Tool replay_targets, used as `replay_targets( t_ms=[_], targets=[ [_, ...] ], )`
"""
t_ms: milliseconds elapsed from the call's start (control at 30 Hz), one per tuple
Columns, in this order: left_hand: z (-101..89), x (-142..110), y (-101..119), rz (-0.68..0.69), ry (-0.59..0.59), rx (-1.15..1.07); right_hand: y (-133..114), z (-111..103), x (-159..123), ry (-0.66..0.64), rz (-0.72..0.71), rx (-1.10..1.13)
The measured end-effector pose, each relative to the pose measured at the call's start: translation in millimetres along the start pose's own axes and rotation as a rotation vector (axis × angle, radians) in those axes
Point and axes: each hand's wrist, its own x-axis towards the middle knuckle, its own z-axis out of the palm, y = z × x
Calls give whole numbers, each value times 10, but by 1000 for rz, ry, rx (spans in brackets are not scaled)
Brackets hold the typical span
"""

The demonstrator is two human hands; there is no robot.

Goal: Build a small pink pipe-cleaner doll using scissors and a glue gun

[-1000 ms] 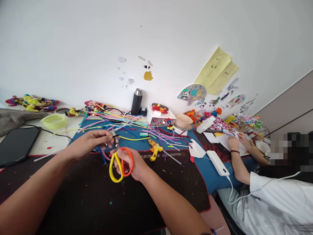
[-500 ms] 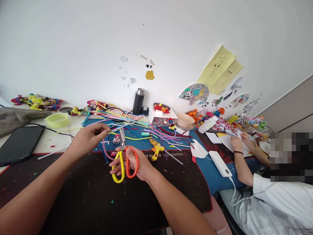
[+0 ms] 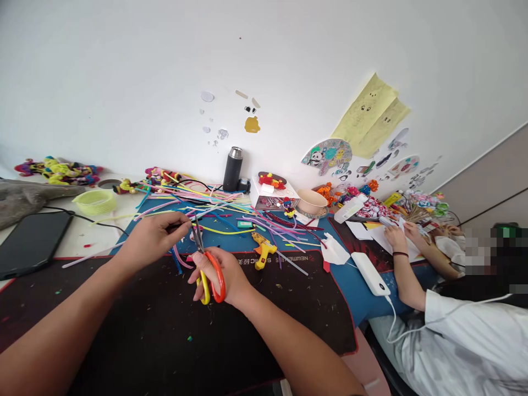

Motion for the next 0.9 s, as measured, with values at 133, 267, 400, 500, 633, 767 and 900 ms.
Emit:
replay_targets(
  t_ms=[133, 267, 400, 500, 633, 767, 900],
  targets=[
    [69, -19, -41, 150, 3, 227, -8, 16, 28, 46, -8, -23],
    [116, -28, -67, 261, -3, 381, 39, -2, 60, 64, -14, -54],
    [127, -29, -84, 267, -32, 435, 58, 3, 73, 73, -6, -66],
    [134, -29, -100, 245, -40, 423, 57, 14, 83, 81, 2, -58],
    [146, -31, -125, 233, -37, 382, 76, 14, 99, 88, 9, -48],
    [151, -32, -144, 235, -51, 394, 104, 4, 103, 101, 16, -51],
    [153, -30, -155, 234, -71, 426, 103, 9, 96, 112, 28, -59]
  ],
)
